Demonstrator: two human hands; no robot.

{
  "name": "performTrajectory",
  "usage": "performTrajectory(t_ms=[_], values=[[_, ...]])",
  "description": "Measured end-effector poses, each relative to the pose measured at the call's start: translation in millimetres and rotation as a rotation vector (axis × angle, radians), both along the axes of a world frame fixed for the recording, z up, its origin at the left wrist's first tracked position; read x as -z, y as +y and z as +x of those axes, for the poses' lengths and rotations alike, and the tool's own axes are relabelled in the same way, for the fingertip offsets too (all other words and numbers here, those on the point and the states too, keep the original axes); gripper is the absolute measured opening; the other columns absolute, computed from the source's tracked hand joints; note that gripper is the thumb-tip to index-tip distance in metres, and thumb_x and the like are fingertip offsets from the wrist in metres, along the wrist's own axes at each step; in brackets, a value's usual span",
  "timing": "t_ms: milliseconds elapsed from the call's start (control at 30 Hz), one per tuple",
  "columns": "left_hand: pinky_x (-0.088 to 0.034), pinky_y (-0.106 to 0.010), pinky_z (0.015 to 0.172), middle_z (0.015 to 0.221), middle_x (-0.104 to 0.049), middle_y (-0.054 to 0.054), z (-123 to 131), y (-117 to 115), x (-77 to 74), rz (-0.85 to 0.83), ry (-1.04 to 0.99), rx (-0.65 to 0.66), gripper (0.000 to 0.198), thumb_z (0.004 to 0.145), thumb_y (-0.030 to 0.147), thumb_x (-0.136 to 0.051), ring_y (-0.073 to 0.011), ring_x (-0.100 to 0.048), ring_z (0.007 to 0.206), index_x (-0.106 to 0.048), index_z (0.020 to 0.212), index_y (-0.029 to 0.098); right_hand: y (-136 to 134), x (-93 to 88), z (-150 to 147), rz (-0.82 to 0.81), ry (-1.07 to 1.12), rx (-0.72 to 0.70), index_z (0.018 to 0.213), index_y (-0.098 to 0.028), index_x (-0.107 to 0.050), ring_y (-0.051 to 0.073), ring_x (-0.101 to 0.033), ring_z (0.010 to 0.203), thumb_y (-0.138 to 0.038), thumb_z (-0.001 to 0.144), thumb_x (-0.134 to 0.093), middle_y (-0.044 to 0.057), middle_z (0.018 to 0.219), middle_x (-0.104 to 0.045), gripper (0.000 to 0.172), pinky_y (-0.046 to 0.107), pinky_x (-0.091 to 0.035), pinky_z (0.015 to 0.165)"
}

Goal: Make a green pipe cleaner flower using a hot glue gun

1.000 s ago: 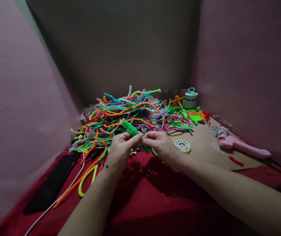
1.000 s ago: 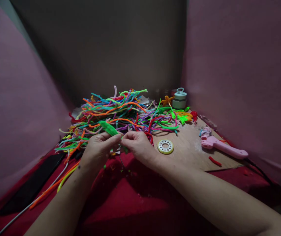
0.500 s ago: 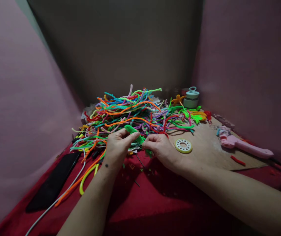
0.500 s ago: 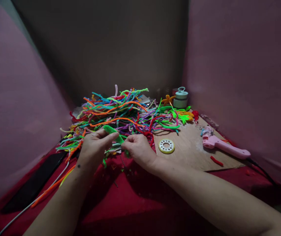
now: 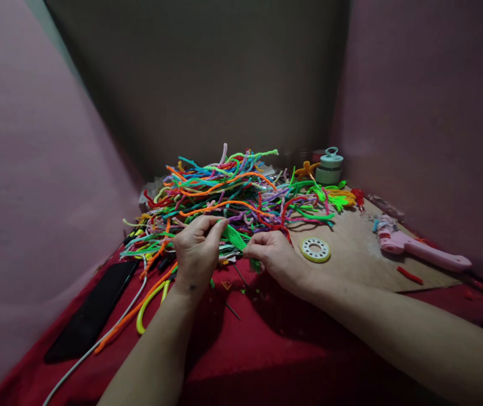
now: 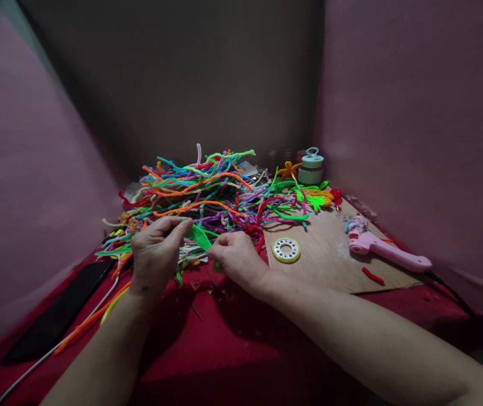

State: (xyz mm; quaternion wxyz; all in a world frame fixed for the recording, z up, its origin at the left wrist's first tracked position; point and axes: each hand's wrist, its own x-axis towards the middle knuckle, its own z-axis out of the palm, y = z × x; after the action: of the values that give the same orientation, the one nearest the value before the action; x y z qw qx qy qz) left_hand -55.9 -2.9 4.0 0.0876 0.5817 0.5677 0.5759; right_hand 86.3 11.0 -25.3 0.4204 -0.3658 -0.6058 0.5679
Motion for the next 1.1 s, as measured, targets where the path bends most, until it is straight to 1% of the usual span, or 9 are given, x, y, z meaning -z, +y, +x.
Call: performTrajectory(t_ms=[100, 267, 433, 633, 700, 800, 867, 1000, 1100], values=[[-0.036, -0.021, 0.047, 0.056, -0.056, 0.003, -0.2, 0.8, -0.3, -0.023, -0.017, -0.011, 0.015, 0.070, 0.032, -0.064, -0.0092, -0.046, 0.050, -0.068, 0.071, 0.017, 0.7, -0.8, 0.6, -0.016, 0.037, 0.001, 0.047, -0.017, -0.052, 0.008, -0.040, 0.040, -0.017, 0.062, -0.055, -0.004, 0.041, -0.047, 0.015, 0.022, -0.029, 0.042], [-0.031, -0.019, 0.039, 0.055, -0.053, 0.005, 0.2, 2.5, -4.5, -0.178, -0.321, 0.202, 0.025, 0.069, 0.035, -0.065, -0.0069, -0.042, 0.041, -0.065, 0.086, 0.016, 1.9, -4.2, 3.2, 0.015, 0.041, 0.046, 0.047, -0.016, -0.051, 0.007, -0.041, 0.042, -0.014, 0.062, -0.052, -0.005, 0.043, -0.047, 0.015, 0.021, -0.031, 0.045], [-0.028, -0.019, 0.040, 0.041, -0.041, 0.006, -0.4, 2.7, -3.8, -0.126, -0.220, 0.174, 0.016, 0.073, 0.029, -0.061, -0.0058, -0.034, 0.040, -0.064, 0.067, 0.014, 3.1, -2.8, 2.7, 0.055, 0.033, 0.036, 0.047, -0.016, -0.051, 0.008, -0.041, 0.043, -0.014, 0.063, -0.052, -0.004, 0.044, -0.048, 0.015, 0.022, -0.031, 0.047], [-0.030, -0.019, 0.042, 0.047, -0.045, 0.005, -2.7, 3.7, -0.5, -0.068, -0.091, 0.047, 0.016, 0.073, 0.030, -0.061, -0.0067, -0.038, 0.044, -0.065, 0.069, 0.015, 3.5, -1.5, 0.7, 0.040, 0.007, -0.022, 0.048, -0.016, -0.053, 0.008, -0.041, 0.044, -0.015, 0.065, -0.053, -0.004, 0.043, -0.048, 0.016, 0.022, -0.031, 0.048], [-0.030, -0.019, 0.042, 0.049, -0.046, 0.005, -1.1, 2.8, -2.2, -0.093, -0.102, 0.078, 0.015, 0.073, 0.029, -0.061, -0.0067, -0.039, 0.045, -0.064, 0.072, 0.014, 4.2, -0.1, 0.3, 0.045, 0.010, -0.020, 0.049, -0.016, -0.053, 0.008, -0.042, 0.044, -0.015, 0.065, -0.054, -0.004, 0.044, -0.048, 0.016, 0.022, -0.031, 0.048], [-0.027, -0.019, 0.039, 0.046, -0.044, 0.007, 1.3, 1.2, -5.8, -0.224, -0.223, 0.240, 0.018, 0.072, 0.031, -0.062, -0.0061, -0.036, 0.040, -0.063, 0.081, 0.016, 4.4, 1.3, 0.3, 0.051, 0.014, -0.023, 0.050, -0.016, -0.053, 0.008, -0.042, 0.044, -0.016, 0.066, -0.054, -0.004, 0.044, -0.048, 0.016, 0.022, -0.032, 0.047], [-0.024, -0.019, 0.038, 0.043, -0.042, 0.007, 2.0, 0.5, -7.6, -0.320, -0.239, 0.316, 0.019, 0.072, 0.033, -0.061, -0.0056, -0.033, 0.038, -0.062, 0.079, 0.015, 4.0, 1.0, 0.7, 0.057, 0.009, -0.024, 0.050, -0.016, -0.052, 0.008, -0.042, 0.044, -0.016, 0.066, -0.054, -0.004, 0.045, -0.048, 0.016, 0.022, -0.031, 0.047], [-0.022, -0.018, 0.037, 0.040, -0.039, 0.007, 2.1, -0.7, -8.7, -0.405, -0.170, 0.296, 0.027, 0.074, 0.032, -0.060, -0.0040, -0.030, 0.038, -0.051, 0.056, 0.014, 3.3, 0.4, 1.5, 0.057, -0.011, -0.050, 0.051, -0.016, -0.053, 0.008, -0.042, 0.045, -0.018, 0.068, -0.056, -0.004, 0.045, -0.048, 0.017, 0.022, -0.031, 0.047], [-0.023, -0.018, 0.036, 0.039, -0.039, 0.007, 1.6, -0.8, -7.7, -0.430, -0.147, 0.277, 0.032, 0.075, 0.032, -0.060, -0.0038, -0.030, 0.037, -0.046, 0.052, 0.015, 4.2, 1.9, 1.1, 0.026, -0.018, -0.082, 0.054, -0.016, -0.054, 0.008, -0.044, 0.045, -0.021, 0.069, -0.057, -0.004, 0.046, -0.049, 0.017, 0.022, -0.031, 0.047]])
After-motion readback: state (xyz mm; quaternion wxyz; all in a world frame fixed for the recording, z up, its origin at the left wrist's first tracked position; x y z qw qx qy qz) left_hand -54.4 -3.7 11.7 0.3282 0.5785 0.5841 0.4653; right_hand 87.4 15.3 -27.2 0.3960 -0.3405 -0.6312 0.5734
